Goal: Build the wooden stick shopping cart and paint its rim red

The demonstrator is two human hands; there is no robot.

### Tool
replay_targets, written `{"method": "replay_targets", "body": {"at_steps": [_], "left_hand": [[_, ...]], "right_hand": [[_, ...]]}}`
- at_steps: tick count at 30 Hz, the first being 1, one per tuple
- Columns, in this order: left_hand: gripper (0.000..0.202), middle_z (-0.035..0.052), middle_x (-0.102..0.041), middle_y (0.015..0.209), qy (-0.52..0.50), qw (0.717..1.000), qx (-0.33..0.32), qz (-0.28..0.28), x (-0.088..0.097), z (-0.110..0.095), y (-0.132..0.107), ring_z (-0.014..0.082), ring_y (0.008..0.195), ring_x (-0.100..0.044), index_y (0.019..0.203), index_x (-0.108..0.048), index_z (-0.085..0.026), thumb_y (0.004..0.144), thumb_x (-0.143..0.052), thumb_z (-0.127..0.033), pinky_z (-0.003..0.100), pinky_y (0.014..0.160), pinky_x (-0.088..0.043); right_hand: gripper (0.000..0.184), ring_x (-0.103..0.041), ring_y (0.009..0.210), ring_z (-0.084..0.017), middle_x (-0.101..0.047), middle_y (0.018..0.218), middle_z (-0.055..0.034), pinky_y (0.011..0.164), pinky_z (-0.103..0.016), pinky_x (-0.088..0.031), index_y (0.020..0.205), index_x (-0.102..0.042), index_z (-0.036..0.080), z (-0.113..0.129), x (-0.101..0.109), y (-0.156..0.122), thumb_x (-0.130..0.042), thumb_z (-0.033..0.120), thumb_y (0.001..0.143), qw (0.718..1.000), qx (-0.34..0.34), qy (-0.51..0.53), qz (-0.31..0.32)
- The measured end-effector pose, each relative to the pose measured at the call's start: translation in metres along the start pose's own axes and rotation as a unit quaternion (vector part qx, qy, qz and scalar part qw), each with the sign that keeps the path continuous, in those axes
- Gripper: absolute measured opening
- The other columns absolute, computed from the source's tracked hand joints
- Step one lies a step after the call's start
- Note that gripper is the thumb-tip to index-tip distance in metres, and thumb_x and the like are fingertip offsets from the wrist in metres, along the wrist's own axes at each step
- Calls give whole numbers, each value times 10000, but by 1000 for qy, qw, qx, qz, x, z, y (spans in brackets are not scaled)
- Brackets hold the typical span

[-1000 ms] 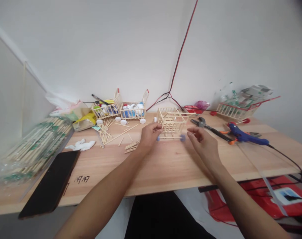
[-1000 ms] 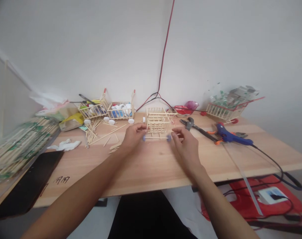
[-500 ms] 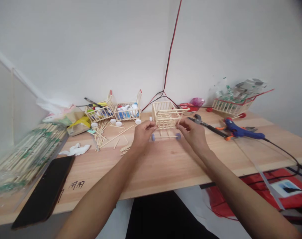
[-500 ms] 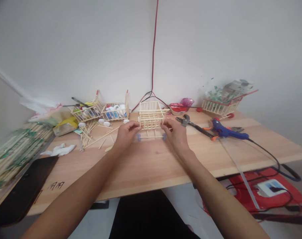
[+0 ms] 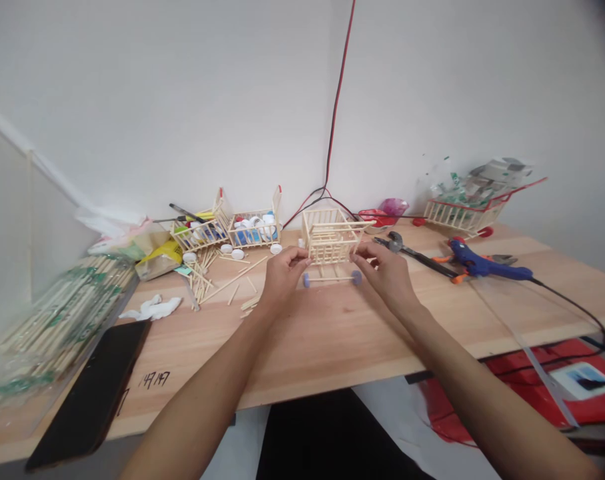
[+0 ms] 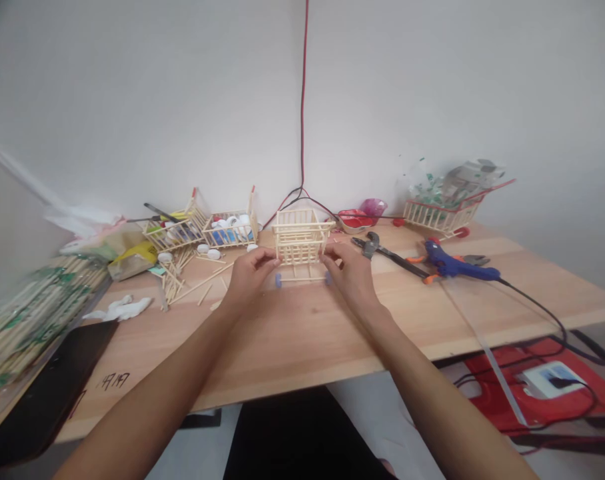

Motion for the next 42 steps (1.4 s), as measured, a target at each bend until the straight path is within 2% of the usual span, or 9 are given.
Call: {"method": "replay_targets", "body": {"at_steps": [8,13,17,20,26,31,34,38,42], "left_hand": [[87,26,-701,849,-3,1000,-12,-13,10,-13,-1,170,851,-635,803,-672,-171,791,-620,-241,279,812,-468],[99,26,-699,824,-10,999,-10,-28,16,-23,1,170,830,-635,807,-689,-168,776,-634,-244,281,803,-473],[104,19,-693,803,-5,998,-11,-54,20,-34,-5,166,807,-629,795,-690,-171,778,-640,-260,281,792,-480],[122,21,-702,819,-8,997,-5,-80,26,-43,-16,169,820,-636,796,-690,-176,780,-655,-292,286,807,-491],[123,15,-716,834,32,988,20,-148,51,-53,-56,167,840,-650,800,-694,-185,779,-678,-305,276,818,-497],[178,29,-727,877,59,974,53,-210,69,-48,-90,190,871,-663,823,-689,-179,764,-692,-346,290,819,-507],[216,40,-730,891,61,970,59,-230,73,-44,-102,193,872,-661,836,-689,-168,756,-700,-369,290,824,-503],[237,52,-730,900,65,965,62,-247,73,-40,-110,192,867,-656,839,-692,-163,751,-704,-383,293,827,-495],[246,50,-734,890,61,961,68,-260,72,-40,-112,192,856,-662,851,-702,-167,740,-712,-386,291,810,-501]], "right_hand": [[174,-630,751,-170,-704,871,-49,639,-297,-473,882,-659,201,10,12,-3,-594,356,837,998,55,13,-4],[226,-642,768,-169,-708,998,-65,655,-302,-472,977,-658,203,-1,19,-12,-611,367,828,1000,25,10,-10],[230,-603,670,-167,-707,806,-38,614,-292,-446,790,-669,199,-10,23,-21,-586,409,831,1000,-15,12,5],[328,-585,629,-171,-668,674,-23,617,-296,-435,671,-627,201,-10,24,-21,-524,445,865,998,-23,-30,43],[187,-636,894,-197,-732,915,-43,798,-306,-433,822,-694,218,-5,11,2,-539,321,840,988,1,-90,122],[314,-627,705,-201,-680,662,-69,657,-291,-392,627,-648,194,4,-14,24,-537,401,836,965,-83,-167,183],[329,-625,695,-201,-667,637,-90,638,-284,-370,589,-637,175,12,-23,29,-547,381,829,949,-124,-196,214],[278,-628,737,-204,-695,738,-109,607,-283,-333,645,-649,168,19,-18,25,-512,311,841,941,-140,-213,224],[311,-608,760,-200,-695,773,-87,612,-285,-300,692,-615,185,15,3,11,-454,365,887,949,-125,-218,192]]}}
Point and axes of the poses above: each hand's wrist, its own y-axis towards the middle knuckle, its own x-axis out of the back of the hand, z = x × y, the point moved 1 cm from there along y, towards the middle knuckle
